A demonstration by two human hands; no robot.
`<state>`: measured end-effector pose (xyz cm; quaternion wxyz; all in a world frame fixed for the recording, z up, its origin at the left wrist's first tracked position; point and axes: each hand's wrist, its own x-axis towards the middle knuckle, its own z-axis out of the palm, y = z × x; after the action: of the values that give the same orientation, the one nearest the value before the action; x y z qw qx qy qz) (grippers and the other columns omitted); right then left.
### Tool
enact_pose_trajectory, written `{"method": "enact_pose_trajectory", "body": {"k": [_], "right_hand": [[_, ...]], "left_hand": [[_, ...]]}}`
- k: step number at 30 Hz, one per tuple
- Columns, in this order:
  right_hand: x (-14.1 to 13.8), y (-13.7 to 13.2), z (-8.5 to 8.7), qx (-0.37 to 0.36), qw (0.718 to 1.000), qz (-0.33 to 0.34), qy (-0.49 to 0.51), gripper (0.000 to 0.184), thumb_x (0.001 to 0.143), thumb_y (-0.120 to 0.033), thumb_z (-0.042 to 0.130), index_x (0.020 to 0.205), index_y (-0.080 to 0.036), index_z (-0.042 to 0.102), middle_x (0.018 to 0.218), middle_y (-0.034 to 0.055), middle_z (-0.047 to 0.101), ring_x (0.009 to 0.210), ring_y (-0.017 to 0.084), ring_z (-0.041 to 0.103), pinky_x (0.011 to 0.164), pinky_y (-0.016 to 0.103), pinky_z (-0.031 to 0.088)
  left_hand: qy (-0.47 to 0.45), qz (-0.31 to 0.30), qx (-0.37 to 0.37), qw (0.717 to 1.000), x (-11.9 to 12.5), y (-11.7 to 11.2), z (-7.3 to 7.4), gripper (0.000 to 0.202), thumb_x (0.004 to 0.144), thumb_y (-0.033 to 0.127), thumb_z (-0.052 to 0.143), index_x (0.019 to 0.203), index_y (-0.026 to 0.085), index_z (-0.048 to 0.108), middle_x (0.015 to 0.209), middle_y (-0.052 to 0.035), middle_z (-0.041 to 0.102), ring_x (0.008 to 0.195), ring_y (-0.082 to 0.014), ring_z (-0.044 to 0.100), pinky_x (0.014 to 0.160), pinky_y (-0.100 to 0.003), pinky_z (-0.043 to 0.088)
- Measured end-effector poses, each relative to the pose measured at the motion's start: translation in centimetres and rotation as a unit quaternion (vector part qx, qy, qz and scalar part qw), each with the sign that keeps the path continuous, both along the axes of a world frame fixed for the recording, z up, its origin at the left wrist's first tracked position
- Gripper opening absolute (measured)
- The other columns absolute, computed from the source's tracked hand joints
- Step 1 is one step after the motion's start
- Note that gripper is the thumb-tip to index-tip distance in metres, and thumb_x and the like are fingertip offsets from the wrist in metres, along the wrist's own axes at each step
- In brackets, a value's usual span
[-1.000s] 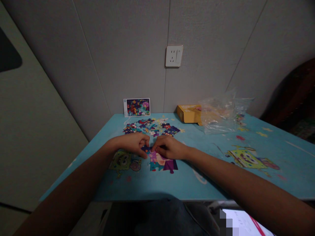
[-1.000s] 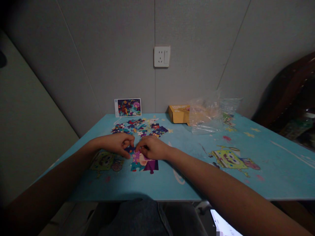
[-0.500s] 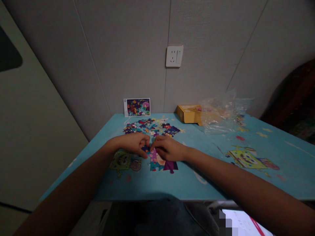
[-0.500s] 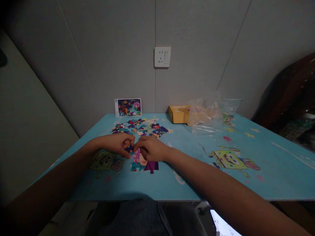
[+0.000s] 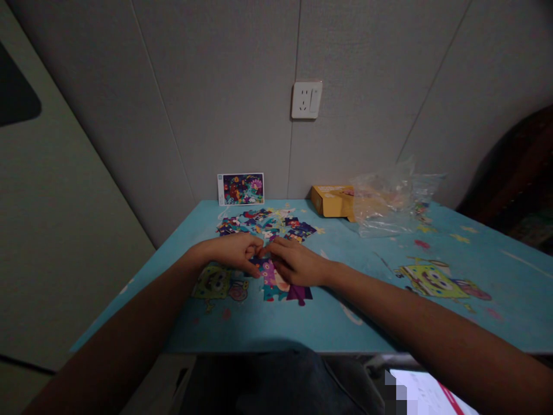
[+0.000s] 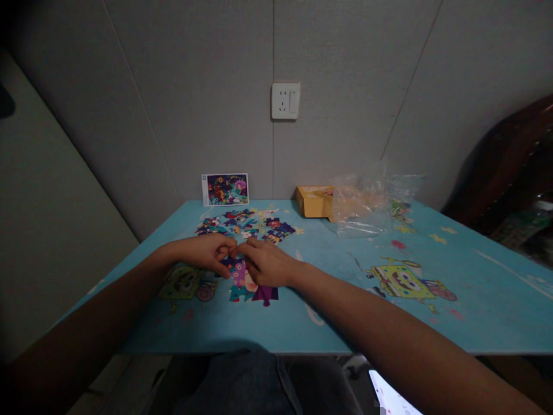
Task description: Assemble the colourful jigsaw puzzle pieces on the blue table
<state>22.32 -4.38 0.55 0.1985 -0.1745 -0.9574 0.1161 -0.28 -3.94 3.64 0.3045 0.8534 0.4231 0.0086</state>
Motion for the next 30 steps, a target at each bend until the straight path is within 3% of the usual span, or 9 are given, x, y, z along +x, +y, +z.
{"method": "enact_pose_trajectory", "body": {"k": [10, 16, 19, 22, 25, 27, 28, 30], "right_hand": [[-0.1, -0.1, -0.3, 0.007, 0.999, -0.007, 0.044, 0.034, 0.078, -0.003, 0.050, 0.106, -0.017, 0.063, 0.097, 0.0077, 0.052, 0.091, 0.021, 0.052, 0.083, 0.034, 0.045], [-0.1, 1.0, 2.6, 0.110, 0.990, -0.064, 0.066, 0.026, 0.077, -0.008, 0.048, 0.098, -0.017, 0.061, 0.091, 0.0069, 0.057, 0.080, 0.018, 0.054, 0.071, 0.029, 0.042], [-0.7, 1.5, 3.0, 0.128, 0.980, -0.094, 0.118, 0.016, 0.080, -0.013, 0.047, 0.090, -0.017, 0.059, 0.079, 0.0043, 0.059, 0.070, 0.016, 0.053, 0.066, 0.027, 0.040], [-1.4, 1.2, 1.6, 0.112, 0.973, -0.110, 0.171, 0.014, 0.081, -0.013, 0.046, 0.088, -0.017, 0.058, 0.071, 0.0020, 0.059, 0.061, 0.013, 0.051, 0.061, 0.025, 0.038], [-1.8, 0.3, 0.3, 0.098, 0.979, -0.082, 0.158, 0.017, 0.080, -0.014, 0.047, 0.092, -0.017, 0.060, 0.067, 0.0008, 0.060, 0.056, 0.012, 0.051, 0.058, 0.024, 0.037], [-1.9, -0.2, 0.2, 0.088, 0.982, -0.074, 0.151, 0.022, 0.081, -0.014, 0.048, 0.098, -0.015, 0.062, 0.068, 0.0011, 0.062, 0.056, 0.012, 0.052, 0.057, 0.024, 0.037], [-2.0, -0.3, 0.2, 0.083, 0.984, -0.065, 0.141, 0.023, 0.081, -0.015, 0.048, 0.099, -0.015, 0.063, 0.069, 0.0017, 0.063, 0.057, 0.013, 0.053, 0.057, 0.024, 0.038], [-2.1, -0.4, 0.4, 0.075, 0.993, -0.021, 0.091, 0.023, 0.079, -0.014, 0.050, 0.093, -0.016, 0.067, 0.074, 0.0029, 0.066, 0.062, 0.014, 0.057, 0.059, 0.024, 0.040]], "left_hand": [[0.006, 0.001, 0.010, 1.000, 0.0, 0.0, 0.2, 0.043, 0.061, 0.049, 0.077, 0.084, 0.019, 0.055, 0.057, 0.0075, 0.046, 0.051, -0.0113, 0.044, 0.048, -0.022, 0.026], [-0.003, 0.009, 0.006, 1.000, 0.1, -0.4, 0.4, 0.044, 0.061, 0.049, 0.077, 0.087, 0.018, 0.060, 0.054, 0.0071, 0.047, 0.050, -0.0115, 0.045, 0.049, -0.022, 0.027], [-0.033, 0.012, 0.045, 0.998, -0.3, -0.2, 0.4, 0.029, 0.070, 0.044, 0.070, 0.079, 0.017, 0.063, 0.053, 0.0061, 0.045, 0.050, -0.0106, 0.043, 0.051, -0.023, 0.027], [-0.112, 0.120, 0.170, 0.972, -1.2, 0.5, 0.6, 0.026, 0.078, 0.041, 0.057, 0.070, 0.016, 0.062, 0.054, 0.0039, 0.045, 0.052, -0.0106, 0.040, 0.054, -0.023, 0.028], [-0.131, 0.321, 0.304, 0.887, -2.5, 1.6, 0.5, 0.026, 0.081, 0.039, 0.051, 0.077, 0.017, 0.064, 0.065, -0.0012, 0.056, 0.063, -0.0152, 0.049, 0.059, -0.025, 0.031], [-0.102, 0.439, 0.334, 0.828, -3.3, 2.2, 0.2, 0.026, 0.082, 0.037, 0.048, 0.085, 0.019, 0.066, 0.078, -0.0054, 0.063, 0.073, -0.0204, 0.056, 0.064, -0.028, 0.034], [-0.087, 0.465, 0.330, 0.817, -3.7, 2.5, 0.0, 0.027, 0.083, 0.037, 0.048, 0.091, 0.019, 0.066, 0.085, -0.0074, 0.066, 0.079, -0.0225, 0.057, 0.068, -0.029, 0.036], [-0.059, 0.470, 0.318, 0.821, -4.1, 3.1, -0.5, 0.033, 0.082, 0.039, 0.050, 0.102, 0.017, 0.066, 0.098, -0.0113, 0.066, 0.090, -0.0257, 0.058, 0.078, -0.032, 0.039]]}}
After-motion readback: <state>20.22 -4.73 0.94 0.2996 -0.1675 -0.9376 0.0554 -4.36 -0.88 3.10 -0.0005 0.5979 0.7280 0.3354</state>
